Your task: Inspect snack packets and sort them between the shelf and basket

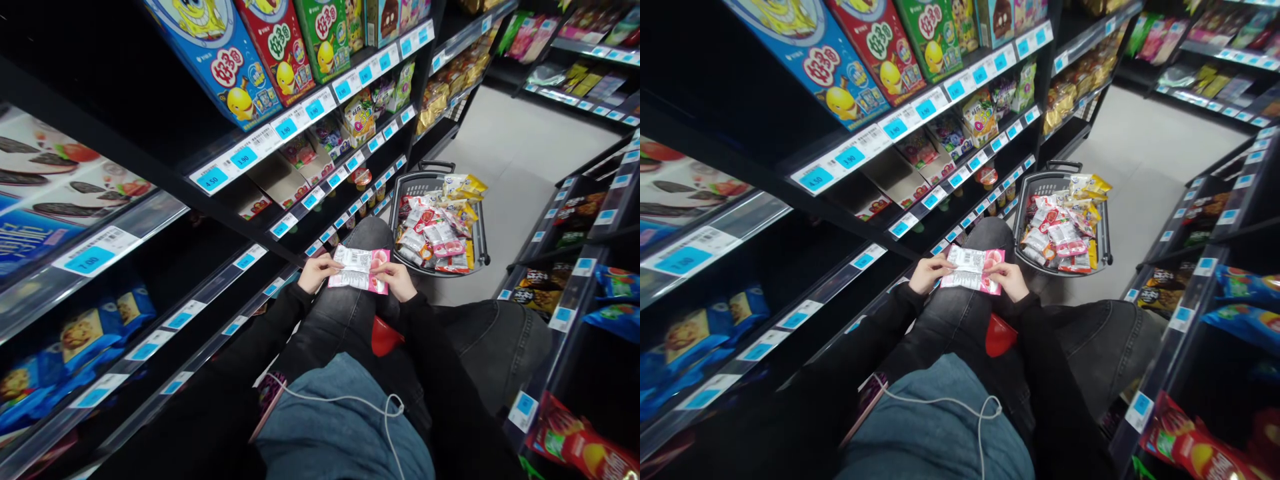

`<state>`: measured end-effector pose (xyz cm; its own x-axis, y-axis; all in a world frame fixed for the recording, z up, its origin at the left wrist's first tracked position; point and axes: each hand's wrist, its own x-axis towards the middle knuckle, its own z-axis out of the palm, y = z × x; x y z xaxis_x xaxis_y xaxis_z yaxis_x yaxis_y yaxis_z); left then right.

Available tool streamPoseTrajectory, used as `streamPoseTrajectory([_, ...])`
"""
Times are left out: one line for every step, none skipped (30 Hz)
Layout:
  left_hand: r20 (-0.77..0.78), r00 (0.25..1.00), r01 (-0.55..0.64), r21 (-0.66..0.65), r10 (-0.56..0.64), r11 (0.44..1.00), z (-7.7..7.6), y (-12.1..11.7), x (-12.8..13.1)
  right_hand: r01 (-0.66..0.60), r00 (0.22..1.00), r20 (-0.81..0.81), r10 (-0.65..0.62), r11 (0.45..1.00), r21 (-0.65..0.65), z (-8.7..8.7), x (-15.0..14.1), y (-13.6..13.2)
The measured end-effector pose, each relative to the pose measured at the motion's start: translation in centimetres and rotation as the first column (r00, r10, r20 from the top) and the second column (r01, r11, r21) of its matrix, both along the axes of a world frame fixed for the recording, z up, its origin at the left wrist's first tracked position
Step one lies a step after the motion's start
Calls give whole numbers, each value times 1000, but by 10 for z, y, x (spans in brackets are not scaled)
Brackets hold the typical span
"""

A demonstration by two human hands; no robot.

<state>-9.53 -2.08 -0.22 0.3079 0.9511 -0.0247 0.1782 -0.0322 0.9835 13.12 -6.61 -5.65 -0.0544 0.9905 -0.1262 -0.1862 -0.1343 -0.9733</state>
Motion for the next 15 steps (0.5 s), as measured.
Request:
streamPoseTrajectory([-21,999,48,3,-48,999,3,1,0,-18,1000,10,18,1000,14,1,1,0])
streamPoseTrajectory([-49,994,99,11,-98,995,7,2,-1,-35,999,19,34,999,25,3,1,-1])
streamPoseTrajectory([-84,988,135,19,-133,991,10,3,-1,-38,999,30,37,999,31,5,0,-1])
streamPoseTrajectory([-117,983,148,24,-144,989,13,3,0,-26,999,46,24,999,37,8,-2,-1])
streamPoseTrajectory([-139,982,129,22,-125,991,14,3,1,2,998,67,-5,999,47,11,-3,-1])
streamPoseTrajectory([-144,986,87,11,-85,996,15,2,2,38,995,91,-43,997,62,15,-5,-1])
streamPoseTrajectory([-129,991,31,-11,-32,999,14,2,3,68,990,115,-77,994,83,19,-5,0])
streamPoseTrajectory([-95,995,-18,-50,13,999,13,1,5,90,986,134,-104,990,106,23,-3,0])
streamPoseTrajectory([-47,998,-48,-109,43,993,12,1,7,96,983,146,-114,987,127,28,0,1])
streamPoseTrajectory([3,998,-55,-179,57,982,11,1,9,85,982,156,-107,986,140,34,5,1])
streamPoseTrajectory([45,997,-48,-249,61,967,11,1,11,63,982,169,-88,987,146,39,12,1])
streamPoseTrajectory([76,995,-36,-308,62,951,11,2,13,31,982,182,-58,989,147,45,19,1])
streamPoseTrajectory([95,993,-26,-353,64,935,12,3,15,-3,981,194,-26,989,146,50,27,1])
streamPoseTrajectory([100,993,-18,-381,60,925,14,4,17,-32,978,207,2,989,141,54,35,0])
streamPoseTrajectory([94,994,-11,-392,52,920,16,6,20,-53,974,224,22,990,134,57,42,0])
